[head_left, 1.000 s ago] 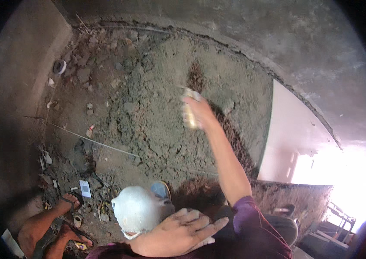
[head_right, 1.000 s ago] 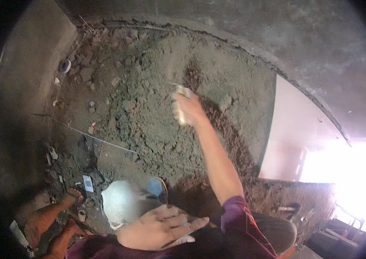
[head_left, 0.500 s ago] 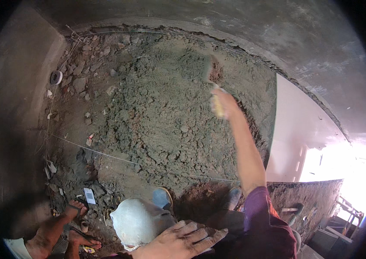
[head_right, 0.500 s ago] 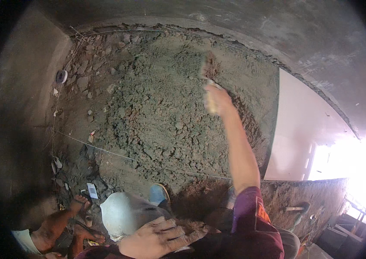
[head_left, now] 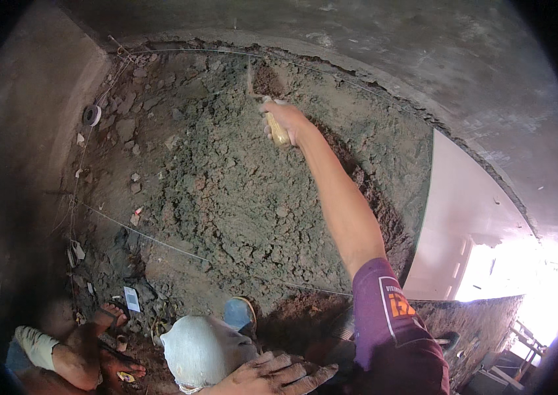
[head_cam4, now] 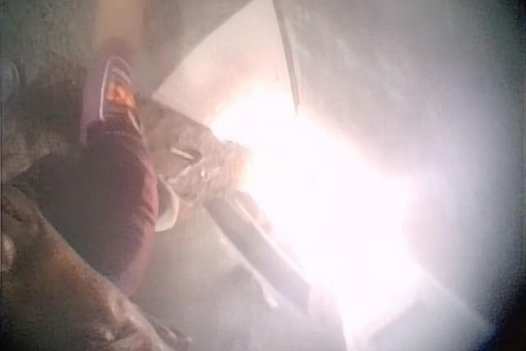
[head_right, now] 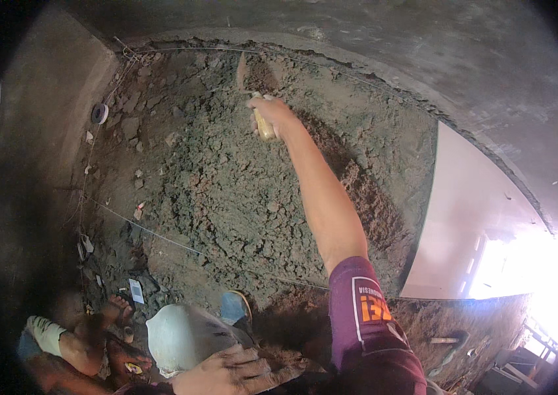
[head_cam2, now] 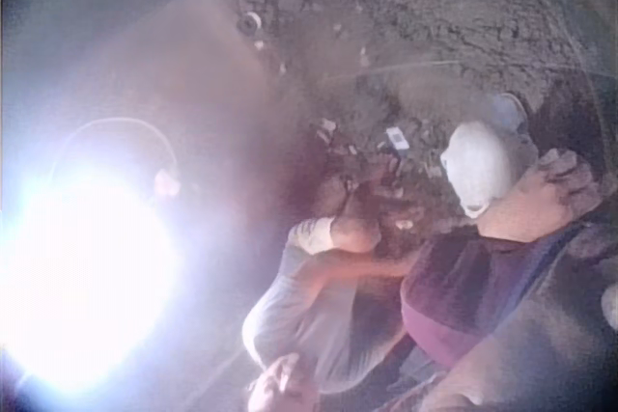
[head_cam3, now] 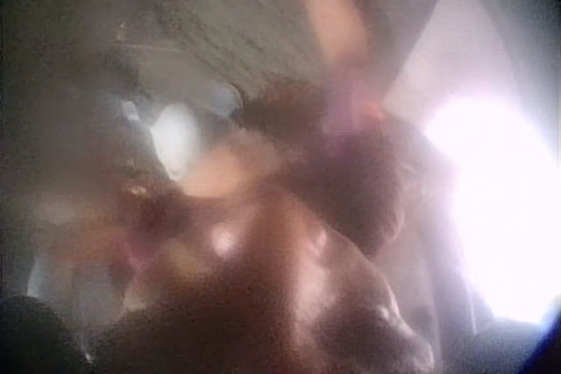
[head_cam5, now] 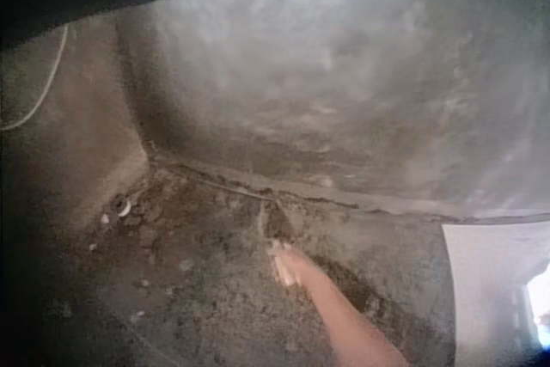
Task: The person scoops adhesive from a bucket with a trowel and spreads it onto the back of a large tile. After setting the tile aside, the person uses a trowel to smooth a pile of wet cement or screed on the floor, leveling the surface.
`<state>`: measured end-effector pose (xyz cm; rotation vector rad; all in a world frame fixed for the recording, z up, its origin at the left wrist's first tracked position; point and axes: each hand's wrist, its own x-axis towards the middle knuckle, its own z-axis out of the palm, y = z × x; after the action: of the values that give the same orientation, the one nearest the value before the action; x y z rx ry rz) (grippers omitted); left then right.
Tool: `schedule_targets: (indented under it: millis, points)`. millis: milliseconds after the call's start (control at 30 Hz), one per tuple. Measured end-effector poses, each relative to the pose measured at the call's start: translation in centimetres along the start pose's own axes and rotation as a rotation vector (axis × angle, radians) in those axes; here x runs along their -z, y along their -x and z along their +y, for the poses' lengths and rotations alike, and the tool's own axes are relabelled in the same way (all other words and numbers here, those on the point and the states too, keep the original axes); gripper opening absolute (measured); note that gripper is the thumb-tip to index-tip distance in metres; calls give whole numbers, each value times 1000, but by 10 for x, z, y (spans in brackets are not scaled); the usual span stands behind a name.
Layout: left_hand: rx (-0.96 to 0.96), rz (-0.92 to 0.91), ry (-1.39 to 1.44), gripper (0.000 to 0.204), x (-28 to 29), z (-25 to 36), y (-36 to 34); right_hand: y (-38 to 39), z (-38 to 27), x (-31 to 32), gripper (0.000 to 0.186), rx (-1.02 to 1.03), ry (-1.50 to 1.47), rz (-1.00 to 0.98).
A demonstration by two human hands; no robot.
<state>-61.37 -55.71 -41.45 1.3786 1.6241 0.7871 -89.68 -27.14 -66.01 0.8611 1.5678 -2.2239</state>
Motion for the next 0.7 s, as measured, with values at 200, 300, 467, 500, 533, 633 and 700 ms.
schedule_targets:
  millis: [200,300,467,500,533,633,700]
  points:
    - [-13,14,17,53,3,-3,4,30,20,93,27,-16,-77,143]
    - [-32,18,7,54,4,-5,8,65,37,161,27,-42,-79,210]
    - [-88,33,-18,55,5,-5,13,139,54,215,24,-7,-215,363]
    - [-80,38,-26,55,4,-5,13,151,52,214,23,-2,-228,467]
    - [-82,41,-29,55,3,-5,13,155,51,207,24,-4,-270,449]
    - [-81,21,-32,54,2,-5,8,147,34,171,23,52,-108,242]
    - [-83,10,-27,54,1,-6,4,117,12,138,25,63,-119,79]
